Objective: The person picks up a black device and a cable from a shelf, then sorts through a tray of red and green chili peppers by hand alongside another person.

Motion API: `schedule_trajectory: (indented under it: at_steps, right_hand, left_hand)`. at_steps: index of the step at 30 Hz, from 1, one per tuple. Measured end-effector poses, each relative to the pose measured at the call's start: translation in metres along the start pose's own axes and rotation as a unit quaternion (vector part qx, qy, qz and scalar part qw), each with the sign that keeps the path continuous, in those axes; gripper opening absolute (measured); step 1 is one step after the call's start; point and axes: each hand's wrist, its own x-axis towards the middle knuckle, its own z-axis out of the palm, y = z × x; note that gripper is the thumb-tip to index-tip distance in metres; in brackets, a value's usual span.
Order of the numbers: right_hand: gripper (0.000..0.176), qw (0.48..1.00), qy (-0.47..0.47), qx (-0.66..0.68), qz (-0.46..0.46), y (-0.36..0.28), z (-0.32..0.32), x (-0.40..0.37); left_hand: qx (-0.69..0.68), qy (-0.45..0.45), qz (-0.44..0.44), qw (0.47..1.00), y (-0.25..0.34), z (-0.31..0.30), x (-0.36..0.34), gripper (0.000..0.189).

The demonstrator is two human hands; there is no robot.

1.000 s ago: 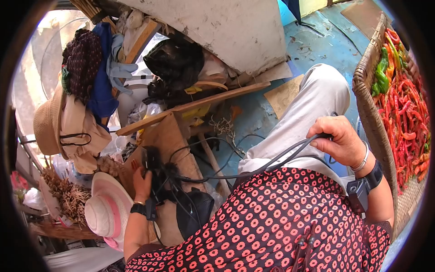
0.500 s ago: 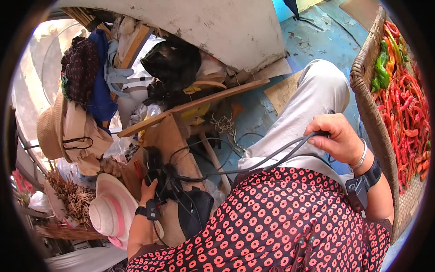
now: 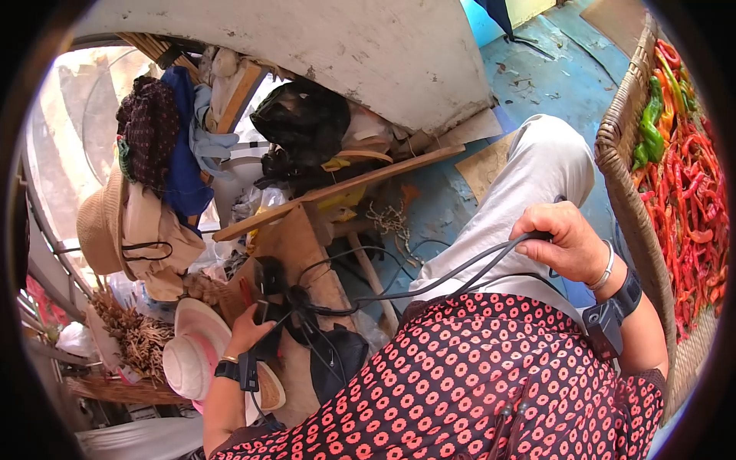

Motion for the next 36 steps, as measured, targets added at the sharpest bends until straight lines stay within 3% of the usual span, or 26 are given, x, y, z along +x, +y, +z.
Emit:
schedule_trajectory:
  at_steps: [2, 4, 8, 9, 11, 12, 14, 15, 16, 17, 19, 20, 22, 28, 29, 32, 33, 36]
  right_hand:
    - [0.012, 1.000, -0.001, 0.004, 0.000, 0.000, 0.000, 0.001]
    - [0.012, 1.000, -0.006, 0.011, 0.016, -0.001, 0.000, 0.000]
    - [0.011, 0.999, -0.025, 0.008, 0.026, 0.000, -0.003, 0.000]
    - [0.011, 0.999, -0.024, 0.009, 0.026, 0.000, -0.002, 0.000]
    - [0.011, 0.999, -0.018, 0.017, 0.025, 0.001, -0.003, 0.001]
    - [0.010, 0.999, -0.025, 0.003, 0.021, 0.001, -0.004, 0.002]
    - [0.011, 1.000, -0.013, -0.007, -0.020, 0.002, -0.004, 0.004]
    - [0.011, 1.000, -0.020, -0.001, -0.016, 0.000, -0.002, 0.004]
    - [0.011, 0.999, -0.024, 0.024, 0.027, -0.003, -0.003, 0.003]
    - [0.011, 0.996, -0.025, 0.042, 0.069, -0.006, -0.005, 0.004]
    - [0.011, 0.999, -0.019, 0.014, 0.033, -0.002, -0.005, 0.004]
    - [0.011, 1.000, -0.016, -0.012, -0.006, 0.000, -0.005, 0.005]
    - [0.012, 1.000, -0.018, 0.000, 0.008, -0.002, -0.005, 0.005]
    - [0.011, 1.000, -0.013, -0.005, 0.006, 0.001, -0.010, 0.002]
    - [0.011, 1.000, -0.019, -0.003, 0.009, 0.001, -0.008, 0.002]
    - [0.011, 1.000, -0.020, -0.004, 0.006, -0.001, -0.009, 0.001]
    - [0.011, 1.000, -0.020, -0.003, 0.006, -0.001, -0.008, 0.000]
    - [0.011, 1.000, -0.015, -0.003, 0.003, 0.000, -0.009, 0.000]
  left_hand:
    - [0.004, -0.045, 0.046, 0.998, 0.002, 0.005, 0.006, 0.060]
    - [-0.106, -0.197, 0.085, 0.971, 0.006, 0.017, 0.013, 0.055]
    - [-0.181, -0.267, 0.054, 0.945, -0.023, 0.030, 0.029, 0.051]
    - [-0.180, -0.266, 0.054, 0.945, -0.027, 0.030, 0.031, 0.051]
    - [0.005, -0.269, 0.032, 0.962, -0.031, 0.025, 0.041, 0.052]
    - [0.008, -0.262, 0.040, 0.964, -0.026, 0.022, 0.046, 0.052]
    - [0.129, -0.170, 0.014, 0.977, -0.022, 0.023, 0.040, 0.052]
    - [0.078, -0.207, -0.058, 0.974, -0.006, 0.011, 0.035, 0.054]
    - [0.079, -0.215, -0.064, 0.971, -0.027, 0.021, 0.033, 0.054]
    - [0.095, -0.181, -0.119, 0.972, -0.059, 0.036, 0.042, 0.053]
    - [0.105, -0.124, -0.190, 0.968, -0.066, 0.043, 0.050, 0.052]
    - [0.103, -0.125, -0.189, 0.968, -0.068, 0.049, 0.053, 0.052]
    - [0.097, -0.007, -0.183, 0.978, -0.079, 0.059, 0.048, 0.046]
    - [0.054, 0.062, -0.213, 0.974, -0.085, 0.081, 0.038, 0.054]
    - [0.024, -0.018, -0.245, 0.969, -0.065, 0.063, 0.036, 0.065]
    - [-0.046, -0.049, -0.266, 0.962, -0.066, 0.052, 0.040, 0.071]
    - [-0.109, -0.107, -0.311, 0.938, -0.060, 0.044, 0.041, 0.079]
    - [-0.105, -0.080, -0.322, 0.938, -0.030, 0.046, 0.025, 0.091]
